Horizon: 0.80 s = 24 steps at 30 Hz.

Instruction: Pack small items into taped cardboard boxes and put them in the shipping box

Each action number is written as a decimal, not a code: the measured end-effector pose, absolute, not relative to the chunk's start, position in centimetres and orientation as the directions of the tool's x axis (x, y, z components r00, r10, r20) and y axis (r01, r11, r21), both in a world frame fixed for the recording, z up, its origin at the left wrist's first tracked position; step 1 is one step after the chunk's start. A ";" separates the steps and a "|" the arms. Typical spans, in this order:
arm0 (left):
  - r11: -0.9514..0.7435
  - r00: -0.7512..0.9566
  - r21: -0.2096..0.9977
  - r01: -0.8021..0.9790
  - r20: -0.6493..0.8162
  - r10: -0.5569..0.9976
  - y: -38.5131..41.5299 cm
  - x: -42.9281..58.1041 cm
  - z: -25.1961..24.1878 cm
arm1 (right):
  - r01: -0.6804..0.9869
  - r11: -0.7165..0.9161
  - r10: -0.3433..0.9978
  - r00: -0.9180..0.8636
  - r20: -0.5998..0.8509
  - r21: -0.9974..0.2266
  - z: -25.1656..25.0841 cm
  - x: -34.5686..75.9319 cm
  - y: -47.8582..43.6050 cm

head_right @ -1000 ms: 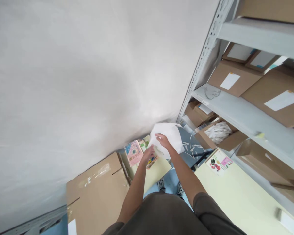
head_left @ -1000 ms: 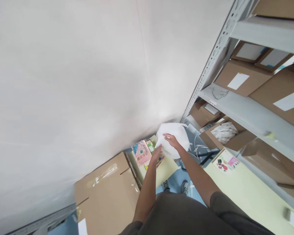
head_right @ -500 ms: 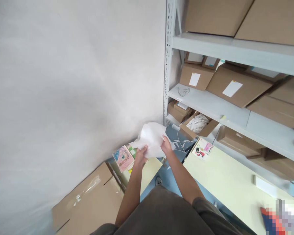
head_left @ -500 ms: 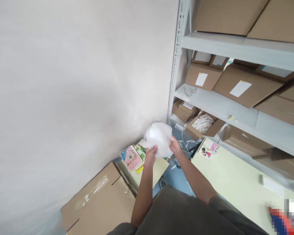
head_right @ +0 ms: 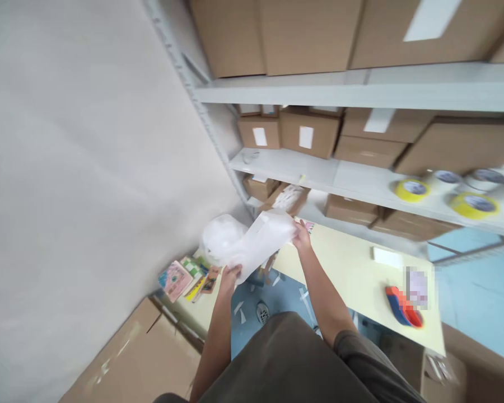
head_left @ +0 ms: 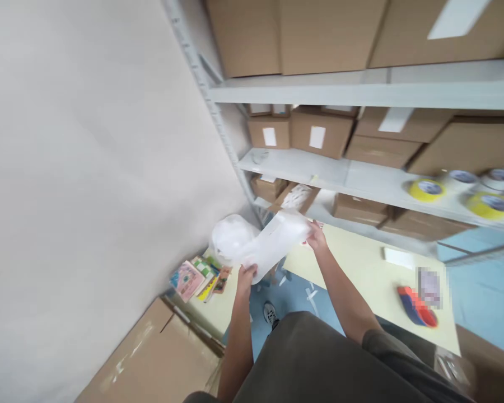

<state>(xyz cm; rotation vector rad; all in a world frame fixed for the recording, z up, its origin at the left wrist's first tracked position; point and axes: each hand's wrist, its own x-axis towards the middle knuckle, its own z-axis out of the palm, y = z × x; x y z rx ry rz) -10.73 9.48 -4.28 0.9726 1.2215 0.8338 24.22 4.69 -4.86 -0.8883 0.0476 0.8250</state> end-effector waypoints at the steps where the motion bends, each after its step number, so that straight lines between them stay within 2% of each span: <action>1: 0.375 0.186 0.927 0.007 -0.369 0.911 8.6 -8.6 -4.4 | -0.631 0.387 0.564 0.739 -0.369 -0.673 -4.9 26.4 1.5; 6: 0.327 0.316 0.940 0.098 -0.341 0.886 5.3 1.7 -5.2 | -0.438 0.507 0.278 0.898 -0.340 -0.742 -4.5 35.7 -15.3; 12: 0.231 0.467 0.945 0.232 -0.317 0.826 4.8 10.8 -5.6 | -0.217 0.399 -0.057 0.964 -0.261 -0.891 -4.4 39.4 -30.2; 15: 0.193 0.480 0.925 0.328 -0.339 0.809 6.4 12.2 -6.1 | -0.181 0.253 -0.109 0.971 -0.214 -0.950 -4.8 38.2 -32.4; 18: 0.113 0.457 0.890 0.442 -0.332 0.825 8.7 11.9 -6.9 | -0.174 0.094 -0.099 0.978 -0.183 -0.980 -5.4 36.1 -32.0; 22: 0.006 0.446 0.813 0.582 -0.325 0.834 11.6 10.8 -8.3 | -0.226 -0.101 -0.079 0.973 -0.219 -0.969 -6.8 33.7 -30.8; 24: -0.048 0.468 0.768 0.638 -0.338 0.816 12.7 10.5 -9.3 | -0.252 -0.186 -0.114 0.965 -0.234 -0.950 -7.8 32.9 -30.4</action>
